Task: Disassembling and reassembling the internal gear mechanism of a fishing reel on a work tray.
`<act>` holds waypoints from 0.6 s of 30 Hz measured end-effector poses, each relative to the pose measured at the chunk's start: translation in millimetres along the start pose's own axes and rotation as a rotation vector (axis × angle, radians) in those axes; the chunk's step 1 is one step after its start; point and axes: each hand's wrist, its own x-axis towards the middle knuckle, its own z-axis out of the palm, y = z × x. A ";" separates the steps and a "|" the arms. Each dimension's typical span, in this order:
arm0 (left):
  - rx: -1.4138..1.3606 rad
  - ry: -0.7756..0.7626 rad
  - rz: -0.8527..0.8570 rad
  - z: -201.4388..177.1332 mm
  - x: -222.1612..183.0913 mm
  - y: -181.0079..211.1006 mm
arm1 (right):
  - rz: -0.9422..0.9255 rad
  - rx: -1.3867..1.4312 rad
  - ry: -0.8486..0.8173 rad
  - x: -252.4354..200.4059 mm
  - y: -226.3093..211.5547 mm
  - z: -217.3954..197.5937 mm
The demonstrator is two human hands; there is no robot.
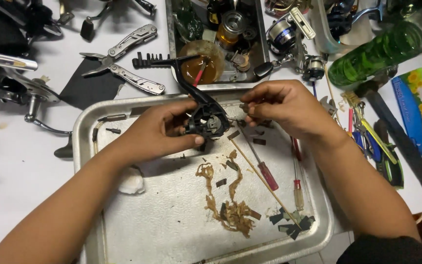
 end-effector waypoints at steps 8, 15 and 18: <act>0.013 0.014 -0.006 -4.6 3.5 -7.2 | -0.030 0.054 0.073 3.1 14.9 -2.7; 0.010 0.081 0.009 -0.7 1.7 0.8 | -0.018 0.081 0.109 7.0 13.4 -3.1; 0.016 0.107 0.003 -1.8 1.3 1.9 | -0.020 0.086 0.118 7.9 10.7 -1.3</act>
